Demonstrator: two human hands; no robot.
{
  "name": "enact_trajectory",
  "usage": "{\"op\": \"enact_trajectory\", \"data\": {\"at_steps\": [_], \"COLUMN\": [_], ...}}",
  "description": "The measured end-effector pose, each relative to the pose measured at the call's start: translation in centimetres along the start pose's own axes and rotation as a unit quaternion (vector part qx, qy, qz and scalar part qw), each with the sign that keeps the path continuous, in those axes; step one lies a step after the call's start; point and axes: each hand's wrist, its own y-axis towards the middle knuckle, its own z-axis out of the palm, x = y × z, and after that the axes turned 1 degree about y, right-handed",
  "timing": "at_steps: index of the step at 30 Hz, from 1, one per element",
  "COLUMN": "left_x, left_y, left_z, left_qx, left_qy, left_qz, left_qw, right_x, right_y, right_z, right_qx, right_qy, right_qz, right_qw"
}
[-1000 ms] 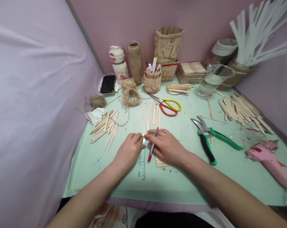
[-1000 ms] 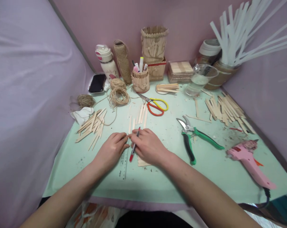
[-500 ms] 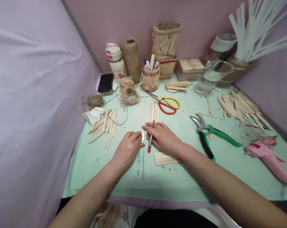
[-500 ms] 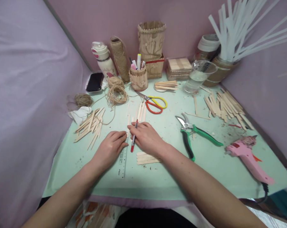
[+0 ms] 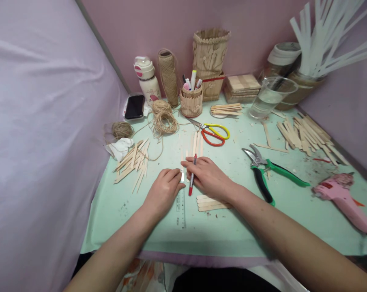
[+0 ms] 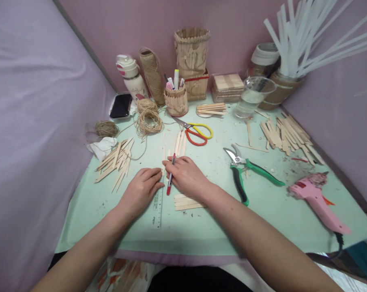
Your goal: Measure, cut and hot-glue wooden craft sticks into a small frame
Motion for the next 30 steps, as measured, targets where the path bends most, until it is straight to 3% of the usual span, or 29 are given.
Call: {"op": "enact_trajectory", "data": {"at_steps": [20, 30], "left_x": [0.21, 0.14], "left_y": [-0.06, 0.01], "left_z": [0.15, -0.02], "left_qx": [-0.011, 0.03], "left_qy": [0.01, 0.019], "left_qz": [0.02, 0.02], "left_qw": [1.0, 0.999], "right_x": [0.11, 0.06], "right_y": [-0.03, -0.07], "right_z": [0.01, 0.09], "right_qx": [0.002, 0.0], "right_qy": [-0.011, -0.009], "right_qz": [0.001, 0.0], "right_qw": [1.0, 1.0]}}
